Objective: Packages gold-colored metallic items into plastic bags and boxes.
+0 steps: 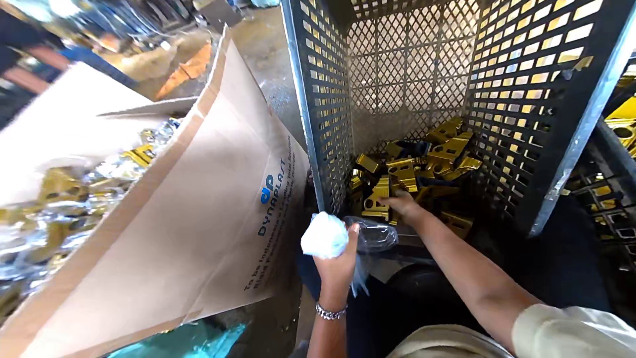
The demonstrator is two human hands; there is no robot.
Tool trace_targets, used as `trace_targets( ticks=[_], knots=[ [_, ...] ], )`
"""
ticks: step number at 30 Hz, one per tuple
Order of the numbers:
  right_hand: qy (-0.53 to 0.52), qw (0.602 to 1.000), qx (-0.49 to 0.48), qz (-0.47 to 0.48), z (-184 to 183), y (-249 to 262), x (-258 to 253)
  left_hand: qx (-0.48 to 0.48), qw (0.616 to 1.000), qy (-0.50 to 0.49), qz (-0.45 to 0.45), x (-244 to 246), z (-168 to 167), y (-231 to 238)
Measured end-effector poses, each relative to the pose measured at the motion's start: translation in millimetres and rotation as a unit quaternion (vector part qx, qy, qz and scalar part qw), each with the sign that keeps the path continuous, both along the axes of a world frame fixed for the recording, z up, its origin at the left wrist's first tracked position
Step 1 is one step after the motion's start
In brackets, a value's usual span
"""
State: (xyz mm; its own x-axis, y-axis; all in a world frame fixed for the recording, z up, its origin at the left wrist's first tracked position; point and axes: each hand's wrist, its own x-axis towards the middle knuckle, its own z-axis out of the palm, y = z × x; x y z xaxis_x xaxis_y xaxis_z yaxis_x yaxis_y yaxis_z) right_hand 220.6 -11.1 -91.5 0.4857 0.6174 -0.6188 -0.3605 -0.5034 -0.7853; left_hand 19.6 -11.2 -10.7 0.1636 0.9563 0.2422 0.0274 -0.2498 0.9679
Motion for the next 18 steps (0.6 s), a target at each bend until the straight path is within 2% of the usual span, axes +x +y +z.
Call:
trace_targets(
  ticks=[2,4,6,9,11,12,14,16,18],
  knots=[
    [-0.001,0.994,0.108,-0.034,28.2,-20.1,6.0,-0.022,0.999,0.023,0.0,6.0,0.4,2.4],
    [0.018,0.97,0.222,-0.094,59.5,-49.8,10.8,-0.078,0.997,0.014,-0.007,16.4,1.2,1.6],
    [0.049,0.943,0.314,-0.101,84.4,-83.9,10.2,-0.138,0.99,-0.009,-0.017,30.2,2.9,-3.6],
    [0.051,0.934,0.35,-0.045,103.9,-115.2,-6.6,-0.239,0.966,-0.084,-0.043,52.1,8.4,-20.7],
    [-0.024,0.931,0.363,-0.025,97.4,-119.3,-19.5,-0.333,0.927,-0.164,-0.055,62.1,16.7,-30.7],
    [-0.104,0.917,0.384,-0.019,89.9,-119.9,-22.7,-0.377,0.903,-0.198,-0.063,64.2,20.9,-30.5],
    [-0.282,0.854,0.434,0.046,80.3,-126.2,-19.3,-0.419,0.87,-0.246,-0.079,60.1,29.8,-22.8],
    [-0.393,0.794,0.443,0.137,83.7,-138.9,-12.2,-0.388,0.88,-0.251,-0.108,43.7,38.9,-9.4],
    [-0.501,0.757,0.394,0.147,83.6,-144.1,-2.9,-0.286,0.937,-0.161,-0.12,36.8,45.8,-11.4]
  ],
)
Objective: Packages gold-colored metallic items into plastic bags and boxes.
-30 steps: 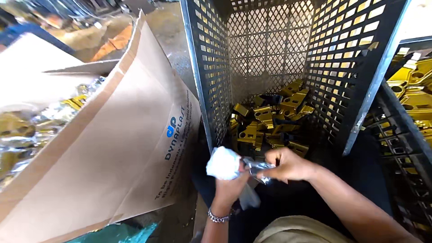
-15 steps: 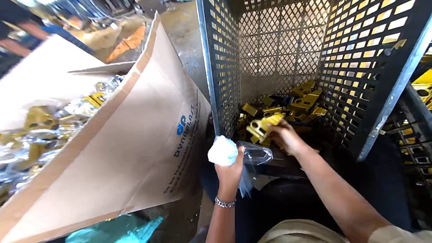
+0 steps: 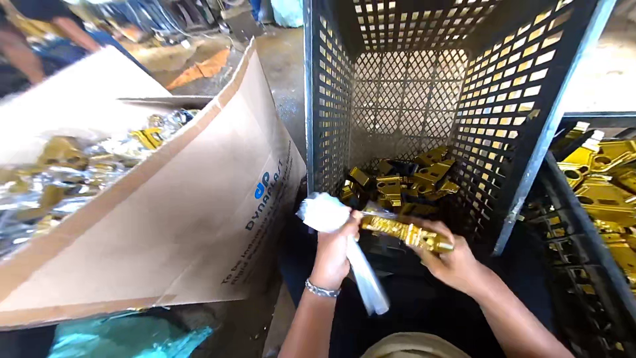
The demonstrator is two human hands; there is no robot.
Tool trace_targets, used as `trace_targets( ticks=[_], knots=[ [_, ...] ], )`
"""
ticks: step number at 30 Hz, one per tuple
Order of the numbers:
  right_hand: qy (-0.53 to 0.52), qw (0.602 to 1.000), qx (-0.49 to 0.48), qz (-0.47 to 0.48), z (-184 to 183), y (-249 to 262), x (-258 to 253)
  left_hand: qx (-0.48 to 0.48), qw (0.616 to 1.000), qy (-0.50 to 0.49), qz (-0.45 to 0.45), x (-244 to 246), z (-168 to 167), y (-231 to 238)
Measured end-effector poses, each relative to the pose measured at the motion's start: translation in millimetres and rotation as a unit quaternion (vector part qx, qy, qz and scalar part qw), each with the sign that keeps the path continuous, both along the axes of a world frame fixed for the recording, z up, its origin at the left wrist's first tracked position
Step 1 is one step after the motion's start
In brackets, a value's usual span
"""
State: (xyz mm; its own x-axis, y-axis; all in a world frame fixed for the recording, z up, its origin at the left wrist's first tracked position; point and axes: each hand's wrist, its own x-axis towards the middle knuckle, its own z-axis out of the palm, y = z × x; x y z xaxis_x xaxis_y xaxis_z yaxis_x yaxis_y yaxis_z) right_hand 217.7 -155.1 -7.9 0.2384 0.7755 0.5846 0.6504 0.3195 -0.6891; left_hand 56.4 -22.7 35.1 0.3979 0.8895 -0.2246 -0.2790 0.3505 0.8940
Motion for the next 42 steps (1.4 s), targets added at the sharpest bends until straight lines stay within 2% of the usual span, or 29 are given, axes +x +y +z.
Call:
trace_targets(
  ticks=[2,4,5,6,7,8,9,10,12,13,15,16,17,18,19,20,21,22,24,26,28,31,32,34,36,37,39,41,42],
  knots=[
    [-0.086,0.992,-0.02,-0.088,-1.5,3.6,6.0,0.133,0.989,0.07,-0.016,1.6,1.1,-20.5],
    [-0.067,0.99,-0.073,-0.099,-0.5,10.9,1.8,0.197,0.975,0.088,-0.049,8.2,0.8,-41.7],
    [0.02,0.991,-0.115,-0.071,1.0,11.2,-3.2,0.2,0.974,0.082,-0.073,10.4,-1.6,-46.7],
    [0.175,0.973,-0.147,-0.017,3.8,10.6,-6.8,0.187,0.975,0.07,-0.099,11.4,-4.6,-46.3],
    [0.341,0.926,-0.156,0.033,7.2,10.3,-8.9,0.172,0.975,0.057,-0.132,10.9,-7.9,-42.3],
    [0.442,0.884,-0.147,0.036,8.4,10.5,-11.2,0.163,0.97,0.051,-0.171,8.3,-11.0,-37.3],
    [0.456,0.881,-0.123,0.013,6.0,11.6,-11.4,0.159,0.963,0.042,-0.213,4.7,-13.4,-32.6],
    [0.403,0.909,-0.101,-0.018,2.2,12.8,-7.9,0.15,0.958,0.023,-0.245,1.8,-14.8,-28.7],
    [0.195,0.972,-0.111,-0.07,-1.7,11.4,11.0,0.1,0.963,-0.007,-0.252,-7.3,-12.5,-22.2],
    [0.069,0.98,-0.161,-0.091,5.3,8.5,22.5,0.07,0.97,-0.004,-0.234,-14.0,-11.1,-17.1],
    [-0.095,0.939,-0.32,-0.087,36.6,6.1,37.9,0.04,0.983,0.059,-0.167,-25.1,-8.9,-8.4],
    [-0.135,0.928,-0.337,-0.084,49.9,5.5,41.2,0.054,0.985,0.106,-0.127,-29.4,-10.8,-6.8],
    [-0.157,0.949,-0.259,-0.089,59.8,2.7,43.6,0.088,0.982,0.137,-0.095,-32.7,-17.6,-6.2],
    [-0.142,0.978,-0.121,-0.095,68.6,2.9,45.2,0.125,0.979,0.145,-0.07,-34.7,-27.3,-6.2],
    [-0.064,0.996,0.007,-0.068,80.0,7.3,43.7,0.153,0.978,0.137,-0.041,-33.6,-36.2,-7.1],
    [0.039,0.996,0.079,-0.001,92.2,12.1,38.0,0.168,0.977,0.13,-0.022,-31.1,-39.8,-9.3],
    [0.109,0.989,0.092,0.047,98.5,17.1,30.2,0.177,0.976,0.126,-0.008,-27.4,-40.0,-12.0],
    [0.141,0.987,0.057,0.052,94.4,22.7,20.8,0.196,0.972,0.129,0.004,-22.5,-39.7,-14.7],
    [0.15,0.984,-0.087,0.049,60.8,35.1,-0.9,0.258,0.957,0.135,0.006,-13.6,-39.7,-19.3],
    [0.143,0.973,-0.165,0.068,29.3,41.4,-17.2,0.307,0.944,0.121,-0.03,-12.9,-38.9,-20.2],
    [0.168,0.965,-0.196,0.042,17.8,37.9,-18.9,0.263,0.954,0.085,-0.114,-17.8,-31.4,-20.2],
    [0.221,0.943,-0.24,0.071,16.4,23.3,-23.7,0.107,0.973,0.047,-0.198,-22.9,-14.8,-19.8],
    [0.255,0.926,-0.259,0.104,16.4,17.2,-24.6,0.098,0.975,0.068,-0.19,-23.7,-13.1,-16.6],
    [0.334,0.882,-0.289,0.166,13.0,7.2,-22.8,0.218,0.957,0.155,-0.114,-27.4,-30.8,-0.1],
    [0.403,0.858,-0.279,0.155,3.8,0.9,-24.4,0.341,0.914,0.221,0.01,-32.6,-57.4,19.1],
    [0.441,0.848,-0.261,0.136,0.2,1.2,-25.9,0.348,0.913,0.211,0.03,-34.3,-59.3,24.8],
    [0.472,0.842,-0.227,0.128,-3.1,6.4,-30.4,0.277,0.947,0.146,-0.069,-34.4,-39.5,13.6],
    [0.403,0.861,-0.247,0.186,-2.0,10.9,-35.6,0.162,0.957,0.089,-0.223,-31.0,-25.3,-12.3],
    [0.36,0.865,-0.283,0.204,1.9,14.7,-34.1,0.133,0.957,0.08,-0.244,-28.4,-27.7,-19.7]
  ],
)
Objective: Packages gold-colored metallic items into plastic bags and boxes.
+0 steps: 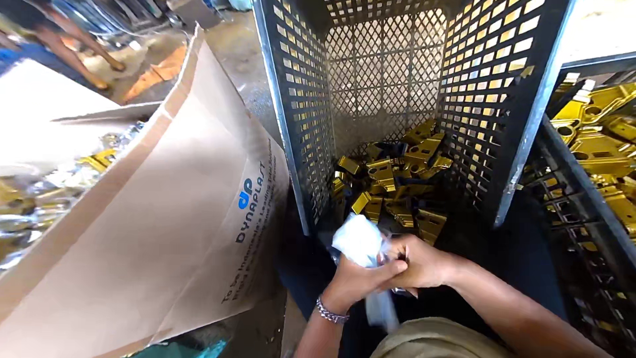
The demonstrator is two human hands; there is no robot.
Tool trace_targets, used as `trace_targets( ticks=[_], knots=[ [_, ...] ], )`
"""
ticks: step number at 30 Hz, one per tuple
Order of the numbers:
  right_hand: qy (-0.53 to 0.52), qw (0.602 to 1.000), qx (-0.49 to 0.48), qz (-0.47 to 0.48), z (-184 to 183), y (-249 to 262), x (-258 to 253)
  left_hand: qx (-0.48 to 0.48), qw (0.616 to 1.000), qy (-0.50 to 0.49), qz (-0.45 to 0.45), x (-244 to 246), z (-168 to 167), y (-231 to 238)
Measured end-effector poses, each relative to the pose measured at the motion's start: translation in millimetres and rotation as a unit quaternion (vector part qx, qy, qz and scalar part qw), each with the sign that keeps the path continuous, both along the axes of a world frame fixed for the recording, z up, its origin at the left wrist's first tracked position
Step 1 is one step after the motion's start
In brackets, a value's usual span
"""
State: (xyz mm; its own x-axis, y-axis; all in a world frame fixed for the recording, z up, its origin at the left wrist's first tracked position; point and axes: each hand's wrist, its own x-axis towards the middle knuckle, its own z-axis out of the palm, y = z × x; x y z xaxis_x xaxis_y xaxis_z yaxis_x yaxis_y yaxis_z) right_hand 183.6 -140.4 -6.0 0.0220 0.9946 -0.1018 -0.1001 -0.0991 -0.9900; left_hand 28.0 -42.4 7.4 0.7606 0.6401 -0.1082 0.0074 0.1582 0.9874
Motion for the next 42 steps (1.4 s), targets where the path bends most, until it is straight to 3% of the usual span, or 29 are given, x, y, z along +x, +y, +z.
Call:
trace_targets(
  ticks=[3,6,8,10,12,14,16,18,20,22,24,26,29,31,33,34,35,37,39,42],
  knots=[
    [-0.067,0.994,-0.091,0.009,10.2,16.1,23.9,0.073,0.995,0.006,0.074,-1.3,-21.7,7.7],
    [-0.164,0.97,-0.121,-0.134,-13.5,32.9,67.3,0.144,0.976,0.016,0.162,-7.9,-36.7,26.0],
    [-0.334,0.904,-0.21,-0.163,-37.7,52.6,101.4,0.134,0.972,-0.005,0.192,-5.4,-35.5,29.6],
    [-0.436,0.837,-0.305,-0.127,-67.0,69.1,121.0,0.134,0.968,-0.025,0.209,-1.2,-33.0,28.1],
    [-0.484,0.82,-0.28,-0.123,-85.8,71.4,125.1,0.152,0.958,-0.025,0.242,2.9,-31.8,29.4],
    [-0.477,0.848,-0.188,-0.136,-77.2,62.7,125.2,0.169,0.943,-0.012,0.285,4.2,-30.2,33.4],
    [-0.402,0.886,-0.087,-0.211,-62.2,39.8,120.0,0.162,0.94,-0.006,0.301,1.6,-29.3,33.2],
    [-0.225,0.923,-0.041,-0.31,-49.1,17.9,110.2,0.15,0.942,-0.01,0.3,4.2,-28.5,32.3],
    [0.009,0.932,-0.058,-0.357,-34.7,7.4,94.2,0.141,0.943,-0.003,0.3,12.0,-27.9,30.1],
    [0.189,0.909,-0.091,-0.36,-23.0,3.0,74.5,0.135,0.946,0.013,0.296,20.5,-27.4,27.6],
    [0.27,0.915,-0.046,-0.295,-18.9,-5.9,62.7,0.136,0.947,0.026,0.29,27.9,-25.2,25.6],
    [0.265,0.945,0.022,-0.191,-11.5,-16.0,58.4,0.134,0.946,0.03,0.293,32.6,-22.7,23.8],
    [0.145,0.988,0.058,-0.021,7.1,-20.3,58.7,0.097,0.955,0.018,0.279,34.7,-17.1,20.2],
    [0.05,0.997,-0.006,-0.055,15.9,-14.4,44.1,0.053,0.965,-0.003,0.259,38.1,-14.5,14.6],
    [-0.131,0.974,0.017,-0.184,6.6,-1.5,21.8,0.001,0.967,-0.024,0.254,40.5,-7.0,5.3],
    [-0.253,0.937,0.067,-0.233,-6.4,5.7,14.3,-0.018,0.966,-0.035,0.255,40.8,-1.5,2.8],
    [-0.363,0.896,0.101,-0.236,-17.4,10.5,9.6,-0.026,0.966,-0.041,0.254,40.3,3.8,0.8],
    [-0.467,0.872,0.049,-0.143,-18.9,10.6,-1.0,0.019,0.972,-0.031,0.23,34.9,7.9,-3.7],
    [-0.437,0.895,-0.057,-0.071,-9.2,17.3,-1.8,0.168,0.969,0.026,0.178,26.2,-2.0,-8.6],
    [-0.254,0.96,-0.086,-0.082,-1.1,30.3,8.5,0.306,0.935,0.05,0.171,27.4,-18.7,-7.5]
  ],
)
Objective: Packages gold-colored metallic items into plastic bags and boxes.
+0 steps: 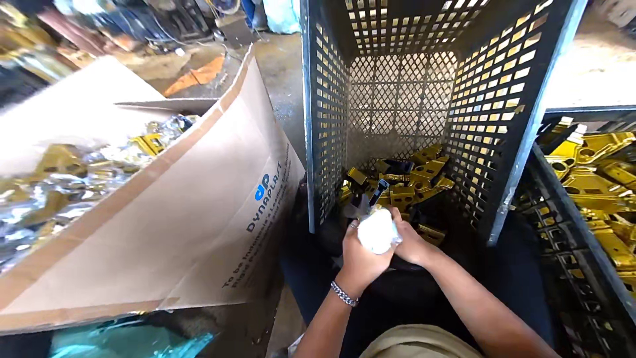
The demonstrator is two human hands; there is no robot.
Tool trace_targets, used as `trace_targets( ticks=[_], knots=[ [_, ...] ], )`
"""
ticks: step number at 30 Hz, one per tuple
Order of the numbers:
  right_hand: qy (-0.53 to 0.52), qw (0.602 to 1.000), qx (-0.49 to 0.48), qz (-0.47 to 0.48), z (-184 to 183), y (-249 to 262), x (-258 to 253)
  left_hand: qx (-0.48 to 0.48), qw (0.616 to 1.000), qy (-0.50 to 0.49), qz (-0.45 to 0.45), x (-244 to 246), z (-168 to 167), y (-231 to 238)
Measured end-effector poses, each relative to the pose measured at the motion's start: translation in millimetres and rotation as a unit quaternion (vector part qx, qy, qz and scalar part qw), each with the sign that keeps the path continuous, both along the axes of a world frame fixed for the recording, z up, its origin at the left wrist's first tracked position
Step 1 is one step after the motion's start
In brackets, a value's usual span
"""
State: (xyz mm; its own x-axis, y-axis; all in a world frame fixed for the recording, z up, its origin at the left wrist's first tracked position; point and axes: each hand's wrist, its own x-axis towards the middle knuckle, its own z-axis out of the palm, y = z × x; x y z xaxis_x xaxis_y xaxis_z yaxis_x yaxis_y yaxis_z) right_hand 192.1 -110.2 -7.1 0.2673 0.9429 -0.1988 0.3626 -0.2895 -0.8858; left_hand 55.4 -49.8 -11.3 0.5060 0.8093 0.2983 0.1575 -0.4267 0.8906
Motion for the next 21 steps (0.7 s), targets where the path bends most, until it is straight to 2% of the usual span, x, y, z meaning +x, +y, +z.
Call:
trace_targets(
  ticks=[2,4,5,7,9,10,12,14,15,16,17,18,19,20,21],
  knots=[
    [0.177,0.982,0.056,-0.028,1.0,0.4,3.3,-0.004,0.997,-0.045,0.065,4.0,-4.3,11.9],
    [0.248,0.959,0.124,-0.067,3.3,-3.6,4.0,-0.033,0.988,-0.112,0.105,3.4,-0.9,22.7],
    [0.242,0.954,0.15,-0.093,4.9,-4.2,3.9,-0.04,0.987,-0.125,0.097,2.1,3.0,21.3],
    [0.179,0.958,0.194,-0.113,3.3,-1.5,4.9,-0.022,0.994,-0.102,0.024,0.9,10.3,3.1],
    [0.05,0.971,0.215,-0.093,-0.1,-1.2,11.7,-0.044,0.991,-0.101,-0.074,2.9,16.1,-12.0],
    [-0.023,0.979,0.185,-0.083,4.1,-5.1,19.3,-0.104,0.983,-0.111,-0.1,1.2,19.1,-11.4],
    [-0.152,0.987,0.026,-0.038,29.0,-16.5,41.0,-0.252,0.954,-0.124,-0.103,-12.3,28.2,1.1],
    [-0.232,0.96,-0.152,0.034,57.4,-20.0,59.4,-0.334,0.938,-0.087,-0.025,-27.7,34.1,15.1],
    [-0.26,0.949,-0.171,0.053,68.8,-23.4,63.1,-0.337,0.939,-0.065,0.009,-33.3,33.1,19.1],
    [-0.279,0.954,-0.097,0.047,77.8,-31.3,65.1,-0.317,0.947,-0.053,0.03,-36.9,28.5,21.4],
    [-0.277,0.958,0.065,0.017,81.2,-38.8,66.7,-0.282,0.957,-0.054,0.044,-38.0,21.9,21.9],
    [-0.225,0.944,0.241,-0.016,81.9,-38.1,66.0,-0.246,0.966,-0.067,0.054,-37.0,14.7,20.7],
    [-0.111,0.93,0.349,-0.021,87.9,-32.5,59.6,-0.226,0.969,-0.083,0.061,-34.0,10.5,18.6],
    [-0.008,0.922,0.387,-0.009,93.4,-25.6,49.8,-0.214,0.969,-0.101,0.065,-29.3,9.1,16.6],
    [0.021,0.931,0.364,0.003,91.8,-19.2,39.8,-0.203,0.971,-0.111,0.065,-23.8,9.2,14.4]
  ],
)
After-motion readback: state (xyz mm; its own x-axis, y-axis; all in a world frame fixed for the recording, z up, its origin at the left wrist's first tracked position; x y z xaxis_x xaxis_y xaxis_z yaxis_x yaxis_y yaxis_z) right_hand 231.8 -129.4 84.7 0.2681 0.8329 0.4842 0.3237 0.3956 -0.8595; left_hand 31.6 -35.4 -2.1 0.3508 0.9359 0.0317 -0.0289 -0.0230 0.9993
